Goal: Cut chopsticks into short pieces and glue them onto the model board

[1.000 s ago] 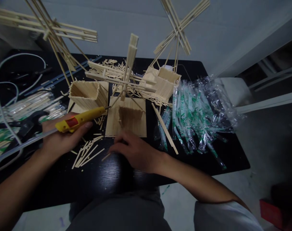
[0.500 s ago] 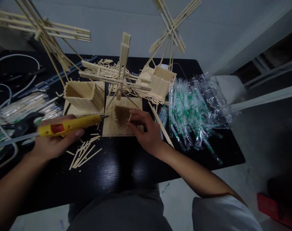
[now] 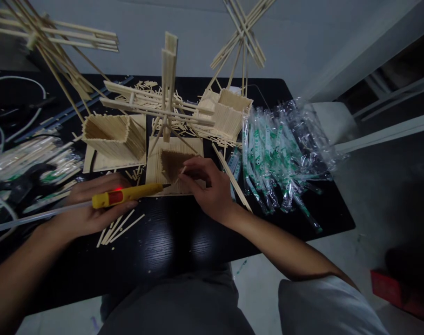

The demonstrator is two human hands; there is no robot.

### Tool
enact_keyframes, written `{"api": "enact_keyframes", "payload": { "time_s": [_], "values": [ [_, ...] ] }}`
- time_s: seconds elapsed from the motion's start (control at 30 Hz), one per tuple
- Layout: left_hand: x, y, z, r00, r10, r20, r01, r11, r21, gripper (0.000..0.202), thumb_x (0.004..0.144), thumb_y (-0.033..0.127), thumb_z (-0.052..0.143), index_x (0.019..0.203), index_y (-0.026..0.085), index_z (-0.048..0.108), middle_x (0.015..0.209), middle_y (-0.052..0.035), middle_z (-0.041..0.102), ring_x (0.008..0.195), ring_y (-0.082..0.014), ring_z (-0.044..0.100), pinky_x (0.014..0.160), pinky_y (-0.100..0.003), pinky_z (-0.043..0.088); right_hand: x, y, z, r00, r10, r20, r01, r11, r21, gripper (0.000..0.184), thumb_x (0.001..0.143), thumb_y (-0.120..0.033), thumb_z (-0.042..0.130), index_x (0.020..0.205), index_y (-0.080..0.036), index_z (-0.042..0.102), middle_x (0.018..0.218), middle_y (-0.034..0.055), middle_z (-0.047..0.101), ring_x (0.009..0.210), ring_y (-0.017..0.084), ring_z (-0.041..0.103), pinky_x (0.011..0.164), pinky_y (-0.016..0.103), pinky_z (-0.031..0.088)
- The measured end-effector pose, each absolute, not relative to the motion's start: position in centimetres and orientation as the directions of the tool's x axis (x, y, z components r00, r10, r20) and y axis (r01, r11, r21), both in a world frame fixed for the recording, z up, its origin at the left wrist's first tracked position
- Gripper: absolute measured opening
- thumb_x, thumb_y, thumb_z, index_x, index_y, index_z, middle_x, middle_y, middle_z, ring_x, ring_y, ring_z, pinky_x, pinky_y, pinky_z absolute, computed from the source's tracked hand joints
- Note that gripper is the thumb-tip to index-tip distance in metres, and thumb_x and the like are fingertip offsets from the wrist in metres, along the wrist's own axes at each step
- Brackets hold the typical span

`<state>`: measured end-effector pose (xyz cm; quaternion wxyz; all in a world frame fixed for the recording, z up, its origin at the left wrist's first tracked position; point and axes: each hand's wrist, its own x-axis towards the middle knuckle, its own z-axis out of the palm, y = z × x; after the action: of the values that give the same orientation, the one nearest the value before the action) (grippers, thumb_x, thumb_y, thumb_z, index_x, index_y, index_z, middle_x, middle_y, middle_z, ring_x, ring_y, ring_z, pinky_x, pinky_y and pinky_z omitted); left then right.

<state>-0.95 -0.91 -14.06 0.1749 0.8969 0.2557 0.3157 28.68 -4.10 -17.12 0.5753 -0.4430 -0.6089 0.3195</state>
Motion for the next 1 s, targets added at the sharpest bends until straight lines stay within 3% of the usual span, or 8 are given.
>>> {"api": "enact_keyframes", "payload": {
  "time_s": [0.5,0.83,1.0],
  "values": [
    [-1.39,-1.23,-14.08,0.657,0.572,0.491,0.404,-0.817,0.412,0.022,0.111,0.034,0.07,0.093,0.028,0.059,0.076,0.0005,0.066,0.063,-0.0188,0.065,0.051,-0.033,0.049,28.9,-3.56,-16.73,0.132,0.949,0.286,0.02,0.286,-0.958,0.035,0.096,-0.037,0.096,0.116,-0.03,0.068,0.102,-0.0032,0.086,0.09,0.017,0.088,0.085,0.031,0.077],
    [-1.51,-1.36,-14.11,0.638,0.598,0.486,0.41,-0.797,0.443,0.019,0.108,0.034,0.072,0.092,0.028,0.063,0.076,0.001,0.065,0.061,-0.0186,0.065,0.048,-0.034,0.047,28.91,-3.56,-16.67,0.121,0.953,0.278,-0.023,0.283,-0.959,0.034,0.095,-0.025,0.094,0.116,-0.031,0.067,0.103,-0.0041,0.086,0.094,0.017,0.089,0.087,0.031,0.076],
    [-1.42,-1.28,-14.09,0.643,0.593,0.485,0.407,-0.8,0.441,0.018,0.107,0.031,0.072,0.092,0.028,0.064,0.076,0.0005,0.066,0.062,-0.0184,0.066,0.049,-0.033,0.049,28.98,-3.47,-16.99,0.114,0.948,0.298,0.006,0.299,-0.954,0.034,0.097,-0.03,0.093,0.117,-0.03,0.065,0.103,-0.0033,0.086,0.093,0.018,0.089,0.087,0.032,0.077]
  ]
}}
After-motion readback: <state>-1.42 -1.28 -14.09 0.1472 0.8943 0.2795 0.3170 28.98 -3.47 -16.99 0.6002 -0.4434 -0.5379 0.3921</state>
